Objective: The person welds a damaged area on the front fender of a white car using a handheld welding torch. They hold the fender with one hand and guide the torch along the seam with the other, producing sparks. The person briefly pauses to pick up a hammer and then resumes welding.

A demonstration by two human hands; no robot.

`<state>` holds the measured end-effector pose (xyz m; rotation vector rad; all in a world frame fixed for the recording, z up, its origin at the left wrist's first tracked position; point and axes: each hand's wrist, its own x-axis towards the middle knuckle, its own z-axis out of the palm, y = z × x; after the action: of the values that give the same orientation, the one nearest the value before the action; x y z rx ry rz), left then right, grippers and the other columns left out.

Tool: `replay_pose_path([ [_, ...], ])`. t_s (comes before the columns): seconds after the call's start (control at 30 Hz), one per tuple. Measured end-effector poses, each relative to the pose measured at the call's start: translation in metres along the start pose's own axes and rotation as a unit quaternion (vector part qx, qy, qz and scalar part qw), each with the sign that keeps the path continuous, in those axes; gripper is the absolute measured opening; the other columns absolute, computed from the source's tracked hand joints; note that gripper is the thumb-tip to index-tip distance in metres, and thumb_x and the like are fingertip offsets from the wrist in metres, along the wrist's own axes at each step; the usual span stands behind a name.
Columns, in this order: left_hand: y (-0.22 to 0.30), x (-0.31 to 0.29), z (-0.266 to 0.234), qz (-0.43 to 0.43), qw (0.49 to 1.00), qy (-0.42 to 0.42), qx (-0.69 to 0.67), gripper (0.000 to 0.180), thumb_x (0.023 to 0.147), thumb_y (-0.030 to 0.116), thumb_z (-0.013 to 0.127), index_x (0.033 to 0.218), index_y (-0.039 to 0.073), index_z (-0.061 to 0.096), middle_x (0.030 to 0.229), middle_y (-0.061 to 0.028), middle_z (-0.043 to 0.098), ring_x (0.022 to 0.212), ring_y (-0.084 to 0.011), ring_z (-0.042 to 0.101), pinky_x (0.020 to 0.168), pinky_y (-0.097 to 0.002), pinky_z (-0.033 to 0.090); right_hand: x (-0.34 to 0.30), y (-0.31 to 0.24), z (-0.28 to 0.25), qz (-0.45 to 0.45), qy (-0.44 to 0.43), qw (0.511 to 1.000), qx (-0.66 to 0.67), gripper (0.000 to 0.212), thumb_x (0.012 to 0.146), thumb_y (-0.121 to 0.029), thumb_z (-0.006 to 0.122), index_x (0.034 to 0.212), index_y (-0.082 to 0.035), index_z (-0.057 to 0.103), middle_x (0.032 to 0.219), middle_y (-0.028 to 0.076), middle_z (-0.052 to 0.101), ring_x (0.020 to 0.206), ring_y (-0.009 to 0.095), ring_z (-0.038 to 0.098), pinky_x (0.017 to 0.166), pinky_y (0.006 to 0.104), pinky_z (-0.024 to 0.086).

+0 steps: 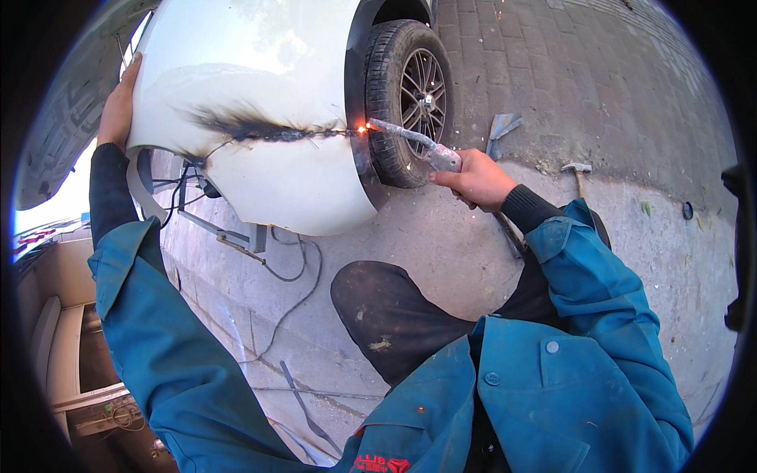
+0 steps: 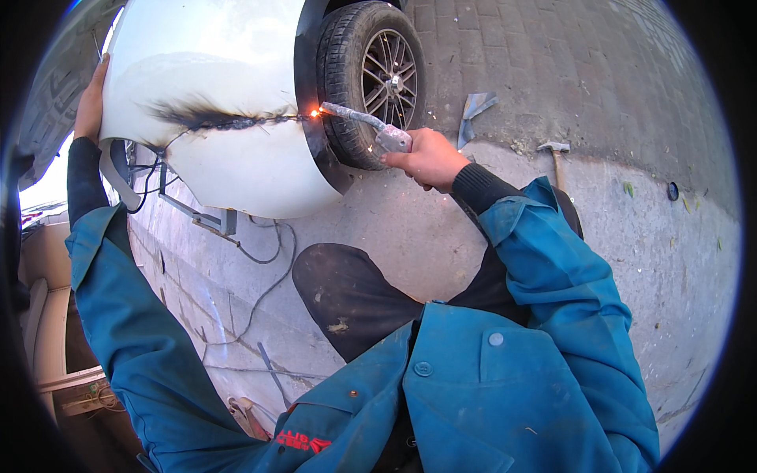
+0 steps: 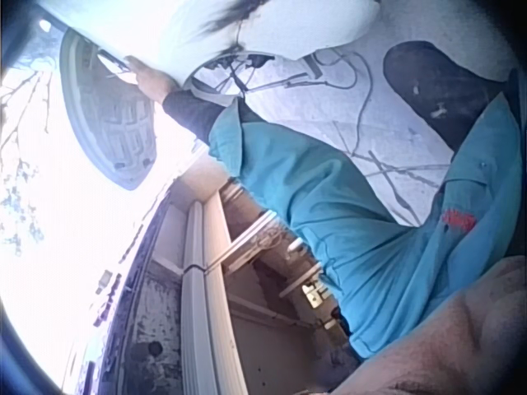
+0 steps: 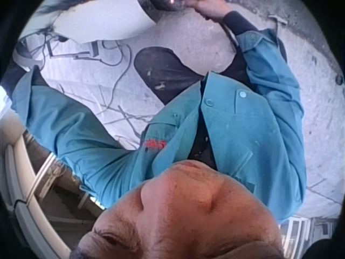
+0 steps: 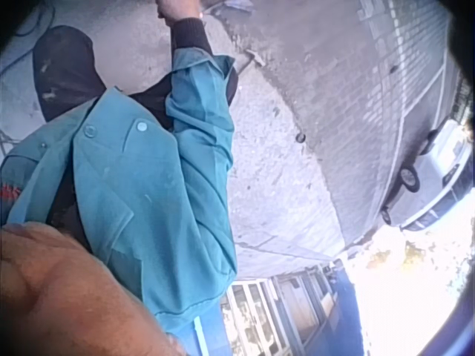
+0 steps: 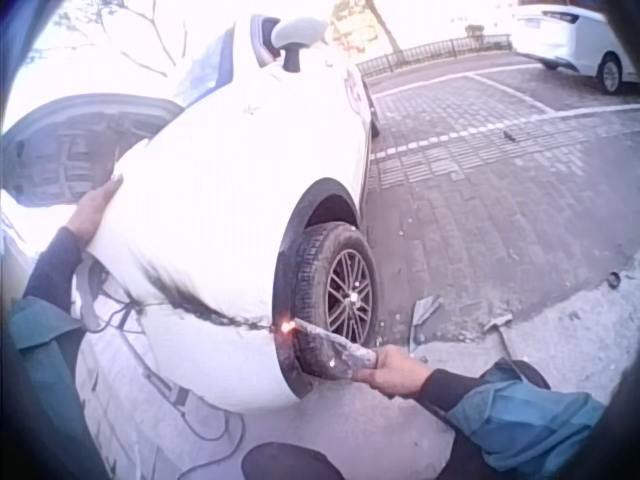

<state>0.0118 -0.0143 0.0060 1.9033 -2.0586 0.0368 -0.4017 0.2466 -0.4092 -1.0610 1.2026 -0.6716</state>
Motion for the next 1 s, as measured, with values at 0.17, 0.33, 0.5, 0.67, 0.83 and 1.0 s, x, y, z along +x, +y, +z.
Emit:
replay_pose_path([
  [0.17, 0.000, -0.002, 0.000, 0.036, 0.999, 0.004, 0.036, 0.056, 0.115, 0.046, 0.045, 0.168, 0.030, 0.043, 0.152, -0.0210, 0.062, 0.132, -0.0298, 0.065, 0.119, -0.0397, 0.041, -0.004, -0.005, -0.001, 0.002, -0.020, 1.000, -0.017, 0.036, 0.099, -0.034, 0.077, 0.103, 0.001, 0.070, 0.064, 0.003, 0.059, 0.046, 0.012, 0.056, 0.042, 0.0316, 0.044],
  [0.33, -0.002, -0.001, -0.001, 0.024, 0.999, -0.003, 0.035, 0.061, 0.113, 0.060, 0.043, 0.165, 0.029, 0.049, 0.149, -0.0200, 0.064, 0.129, -0.0277, 0.066, 0.119, -0.0374, 0.040, -0.005, -0.009, 0.001, 0.007, -0.022, 0.999, -0.040, 0.036, 0.100, -0.034, 0.076, 0.107, 0.001, 0.070, 0.066, 0.003, 0.060, 0.047, 0.012, 0.056, 0.043, 0.0311, 0.044],
  [0.5, 0.004, -0.005, 0.000, -0.020, 1.000, -0.003, -0.019, 0.066, 0.112, 0.065, 0.040, 0.165, 0.028, 0.050, 0.146, -0.0185, 0.066, 0.127, -0.0255, 0.066, 0.117, -0.0366, 0.041, -0.005, -0.011, 0.001, 0.017, -0.021, 0.999, -0.045, 0.036, 0.100, -0.033, 0.075, 0.110, 0.001, 0.071, 0.067, 0.003, 0.061, 0.048, 0.012, 0.057, 0.044, 0.0309, 0.045],
  [0.67, 0.005, -0.009, 0.004, 0.034, 0.999, 0.035, -0.004, 0.092, 0.102, 0.082, 0.041, 0.153, 0.009, 0.063, 0.132, -0.0212, 0.074, 0.114, -0.0272, 0.071, 0.108, -0.0377, 0.048, -0.007, -0.013, 0.001, 0.018, -0.024, 0.998, -0.047, 0.036, 0.100, -0.032, 0.075, 0.111, 0.001, 0.071, 0.067, 0.004, 0.061, 0.048, 0.012, 0.057, 0.044, 0.0307, 0.045],
  [0.83, 0.004, -0.008, 0.001, 0.022, 1.000, 0.017, -0.007, 0.085, 0.104, 0.078, 0.043, 0.154, 0.012, 0.061, 0.135, -0.0201, 0.072, 0.118, -0.0254, 0.069, 0.110, -0.0363, 0.046, -0.007, -0.013, 0.001, 0.015, -0.020, 0.998, -0.050, 0.035, 0.100, -0.032, 0.075, 0.107, 0.002, 0.071, 0.067, 0.004, 0.062, 0.048, 0.012, 0.057, 0.044, 0.0308, 0.045],
  [1.0, 0.006, -0.005, 0.000, -0.015, 0.998, 0.000, -0.056, 0.077, 0.107, 0.072, 0.046, 0.159, 0.016, 0.058, 0.141, -0.0173, 0.069, 0.124, -0.0229, 0.066, 0.113, -0.0344, 0.043, -0.004, -0.009, 0.001, 0.007, -0.022, 0.999, -0.045, 0.035, 0.100, -0.032, 0.075, 0.107, 0.002, 0.071, 0.067, 0.004, 0.061, 0.048, 0.012, 0.057, 0.044, 0.0307, 0.046],
])
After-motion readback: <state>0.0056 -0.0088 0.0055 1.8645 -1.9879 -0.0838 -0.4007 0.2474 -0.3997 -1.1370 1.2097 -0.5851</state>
